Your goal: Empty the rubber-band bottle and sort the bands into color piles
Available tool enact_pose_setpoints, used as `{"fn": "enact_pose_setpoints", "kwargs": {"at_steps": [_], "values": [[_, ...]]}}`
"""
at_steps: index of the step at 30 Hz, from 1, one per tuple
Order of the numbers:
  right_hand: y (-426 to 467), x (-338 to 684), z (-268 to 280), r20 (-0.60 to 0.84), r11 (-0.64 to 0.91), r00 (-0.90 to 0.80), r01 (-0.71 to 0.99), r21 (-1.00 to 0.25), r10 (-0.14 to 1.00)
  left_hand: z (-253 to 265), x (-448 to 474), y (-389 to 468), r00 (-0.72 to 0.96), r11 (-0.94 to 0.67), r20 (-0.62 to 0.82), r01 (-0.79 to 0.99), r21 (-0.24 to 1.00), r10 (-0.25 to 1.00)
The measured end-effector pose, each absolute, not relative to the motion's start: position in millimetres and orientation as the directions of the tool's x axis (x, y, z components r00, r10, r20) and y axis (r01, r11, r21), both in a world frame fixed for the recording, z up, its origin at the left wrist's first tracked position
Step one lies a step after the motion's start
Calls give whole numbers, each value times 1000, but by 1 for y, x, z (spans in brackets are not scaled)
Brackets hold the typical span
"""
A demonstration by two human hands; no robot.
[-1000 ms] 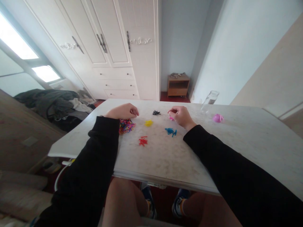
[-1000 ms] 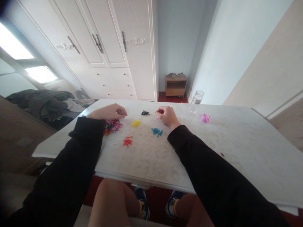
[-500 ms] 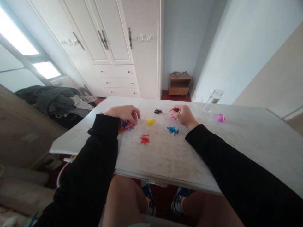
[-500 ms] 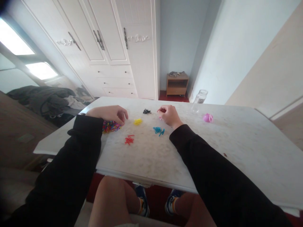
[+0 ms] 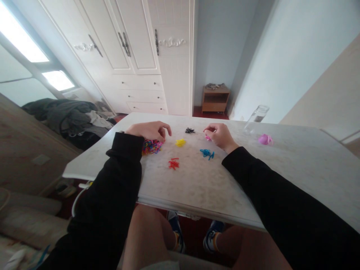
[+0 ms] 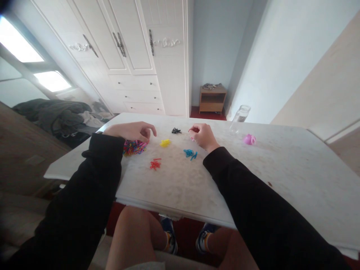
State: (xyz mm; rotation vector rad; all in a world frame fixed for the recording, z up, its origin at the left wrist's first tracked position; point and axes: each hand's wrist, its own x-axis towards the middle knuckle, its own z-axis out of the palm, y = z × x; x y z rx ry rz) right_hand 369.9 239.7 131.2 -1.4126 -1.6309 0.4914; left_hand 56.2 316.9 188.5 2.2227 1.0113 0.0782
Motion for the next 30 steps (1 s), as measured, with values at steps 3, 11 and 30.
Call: {"fn": "enact_pose_setpoints", "kwargs": {"at_steps": [3,11,30], "values": [[241,371,130,371,280,43,574,-769,928,188,57,317,635,-412,-245,701,583,733],[240,370,131,367,274,44,584,-764,929,188,57,317,651,-462,-179,680,570,737],[232,360,143,518,475,-135,636,-608,844,152,116,313,647,-448,295,80,891,703]]}}
